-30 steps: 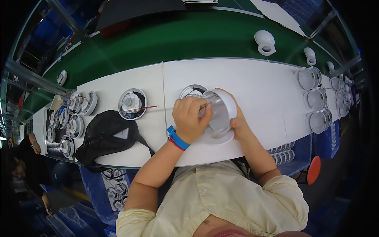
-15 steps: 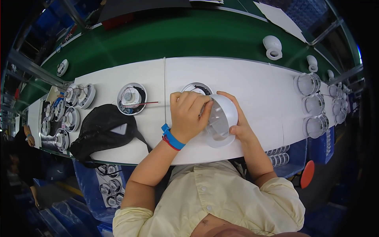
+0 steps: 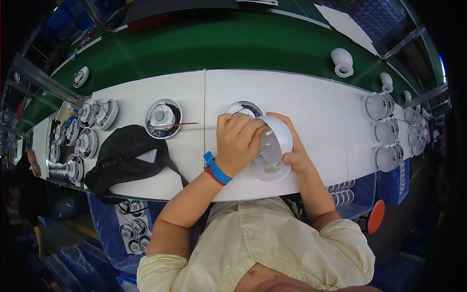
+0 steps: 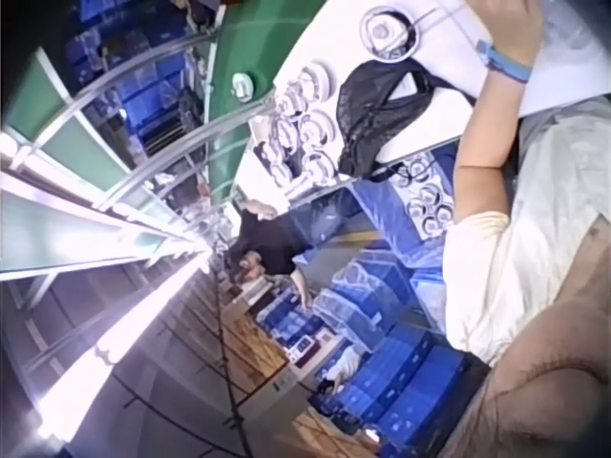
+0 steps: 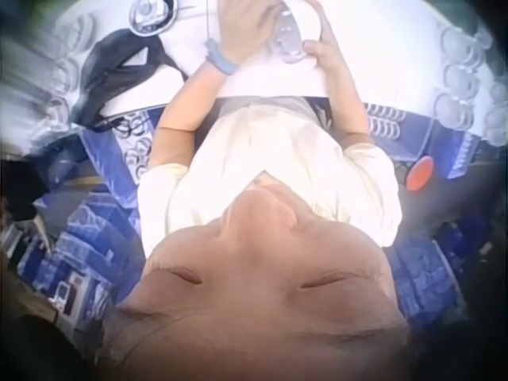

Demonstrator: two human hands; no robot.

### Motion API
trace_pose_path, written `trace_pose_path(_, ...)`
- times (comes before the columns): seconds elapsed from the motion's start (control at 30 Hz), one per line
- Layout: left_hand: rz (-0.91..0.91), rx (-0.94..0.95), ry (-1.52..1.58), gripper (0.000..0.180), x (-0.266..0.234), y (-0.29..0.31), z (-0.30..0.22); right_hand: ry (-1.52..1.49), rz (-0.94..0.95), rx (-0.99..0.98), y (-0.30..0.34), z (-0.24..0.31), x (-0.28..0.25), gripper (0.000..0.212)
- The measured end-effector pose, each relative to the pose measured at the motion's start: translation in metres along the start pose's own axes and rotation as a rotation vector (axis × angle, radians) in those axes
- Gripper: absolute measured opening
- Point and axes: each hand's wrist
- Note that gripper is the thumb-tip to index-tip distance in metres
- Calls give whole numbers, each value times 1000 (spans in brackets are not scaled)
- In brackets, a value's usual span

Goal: Manually assemble circular electronic components by placing a metal internal ring into a white plastic housing and snapping them together.

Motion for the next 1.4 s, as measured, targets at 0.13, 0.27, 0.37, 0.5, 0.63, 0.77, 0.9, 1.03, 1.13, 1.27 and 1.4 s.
trace_pose_path(0.13, 1, 45, -5, 14, -1, -2, 0, 32, 54, 2, 3, 5, -7, 109)
trace_pose_path(0.27, -35, 107, -53, 16, -12, -17, 11, 200, 2, -44, 3, 19, -16, 107)
trace_pose_path(0.37, -73, -281, 25, 29, -22, -18, 41, 383, -83, -93, 2, 29, -35, 101)
trace_pose_path(0.5, 511, -886, 337, 48, -40, 6, 82, 537, -211, -97, 2, 24, -36, 98)
trace_pose_path(0.63, 556, -1013, 649, 66, -27, 1, 59, 481, -278, -83, 6, 16, -30, 96)
trace_pose_path(0.77, 519, -922, 751, 73, -8, 14, 74, 452, -316, -141, 8, 11, -29, 96)
trace_pose_path(0.9, 576, -946, 719, 74, -4, 12, 64, 433, -292, -196, 11, 1, -36, 101)
trace_pose_path(1.03, 575, -889, 597, 74, 6, 16, 57, 816, -423, -560, 10, -19, -60, 107)
trace_pose_path(1.13, 560, -813, 493, 74, 7, 20, 55, 1106, -435, -763, 16, -14, -74, 111)
trace_pose_path(1.27, 412, -780, 538, 76, 13, 29, 50, 1325, -666, -650, 38, -9, -54, 95)
trace_pose_path(1.4, 476, -976, 713, 78, 20, 23, 34, 854, -597, -403, 41, -30, 8, 43)
Point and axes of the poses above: each hand's wrist, its own y-axis away from the middle knuckle, its own x-axis out of the palm, z = x × y, and after that the axes turned 1 degree about x, right-handed
